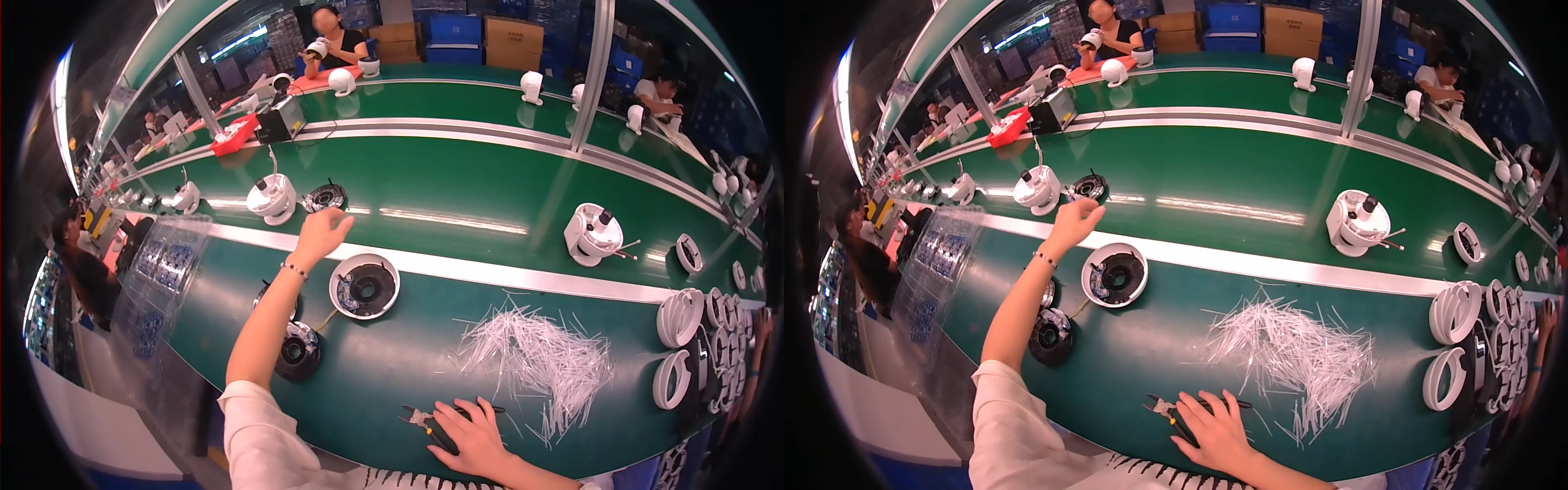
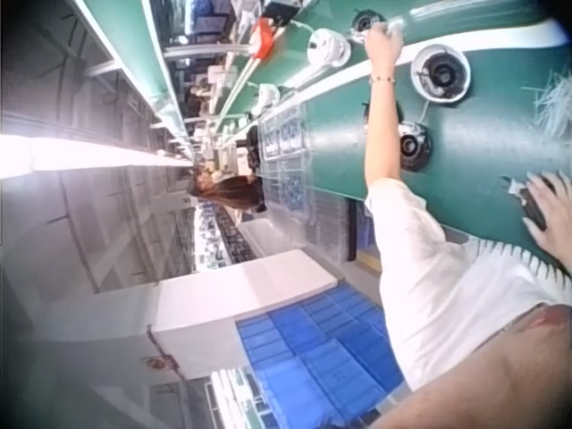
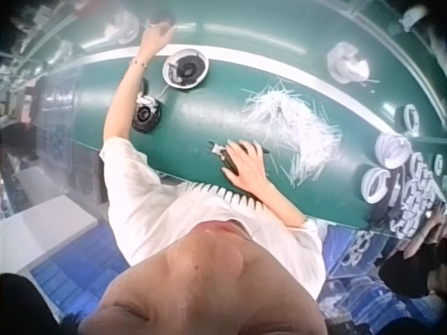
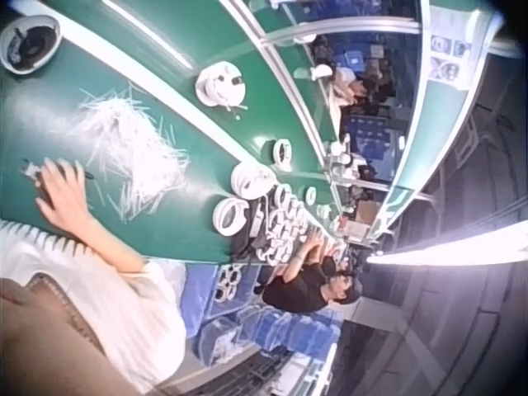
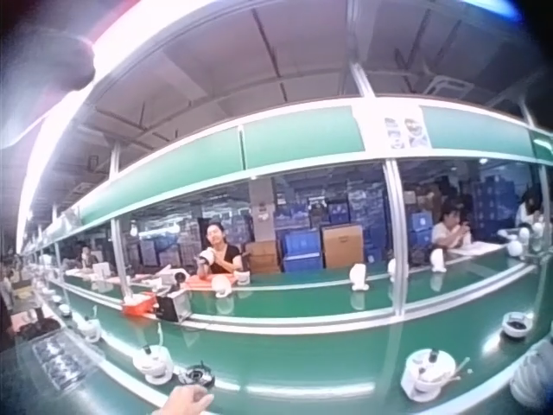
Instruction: Assemble security camera components on a production line.
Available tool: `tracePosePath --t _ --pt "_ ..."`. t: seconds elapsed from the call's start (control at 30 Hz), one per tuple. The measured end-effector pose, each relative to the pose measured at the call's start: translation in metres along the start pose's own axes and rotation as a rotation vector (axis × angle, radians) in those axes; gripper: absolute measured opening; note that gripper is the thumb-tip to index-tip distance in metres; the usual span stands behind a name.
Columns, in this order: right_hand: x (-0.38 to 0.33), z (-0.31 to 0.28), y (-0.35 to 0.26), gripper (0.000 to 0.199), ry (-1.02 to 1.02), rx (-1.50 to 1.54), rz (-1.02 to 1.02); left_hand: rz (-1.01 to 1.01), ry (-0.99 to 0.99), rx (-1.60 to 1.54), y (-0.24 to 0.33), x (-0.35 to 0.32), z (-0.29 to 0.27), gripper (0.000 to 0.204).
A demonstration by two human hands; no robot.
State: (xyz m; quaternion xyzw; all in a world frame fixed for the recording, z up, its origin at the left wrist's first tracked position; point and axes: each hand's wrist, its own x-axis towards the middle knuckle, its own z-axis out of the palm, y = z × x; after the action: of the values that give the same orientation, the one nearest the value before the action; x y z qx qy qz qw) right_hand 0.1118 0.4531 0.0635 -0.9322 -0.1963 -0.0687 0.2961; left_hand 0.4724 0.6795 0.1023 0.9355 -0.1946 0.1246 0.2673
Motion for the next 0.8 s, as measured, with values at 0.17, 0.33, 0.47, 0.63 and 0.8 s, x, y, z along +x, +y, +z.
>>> tracePosePath --t 0.17,0.33,0.47,0.63,0.8 --pt "0.000 0.001 -0.001 0.050 0.039 0.029 -0.016 -0.055 0.149 0.274 -0.047 0.032 0.006 0.029" --pt "-0.007 -0.003 0.000 0.053 0.077 0.094 -0.004 -0.168 -0.029 0.363 -0.074 0.053 0.043 0.042" --pt "0.004 -0.011 -0.001 0.049 0.133 0.136 -0.079 -0.393 0.258 0.068 -0.095 0.066 0.050 0.047" --pt "0.000 -0.020 0.010 0.049 0.279 0.109 -0.160 -0.538 0.362 -0.006 -0.076 0.075 0.069 0.037" --pt "0.001 -0.027 0.002 0.061 -0.014 0.129 -0.045 -0.746 0.366 -0.182 -0.054 0.089 0.091 0.048"
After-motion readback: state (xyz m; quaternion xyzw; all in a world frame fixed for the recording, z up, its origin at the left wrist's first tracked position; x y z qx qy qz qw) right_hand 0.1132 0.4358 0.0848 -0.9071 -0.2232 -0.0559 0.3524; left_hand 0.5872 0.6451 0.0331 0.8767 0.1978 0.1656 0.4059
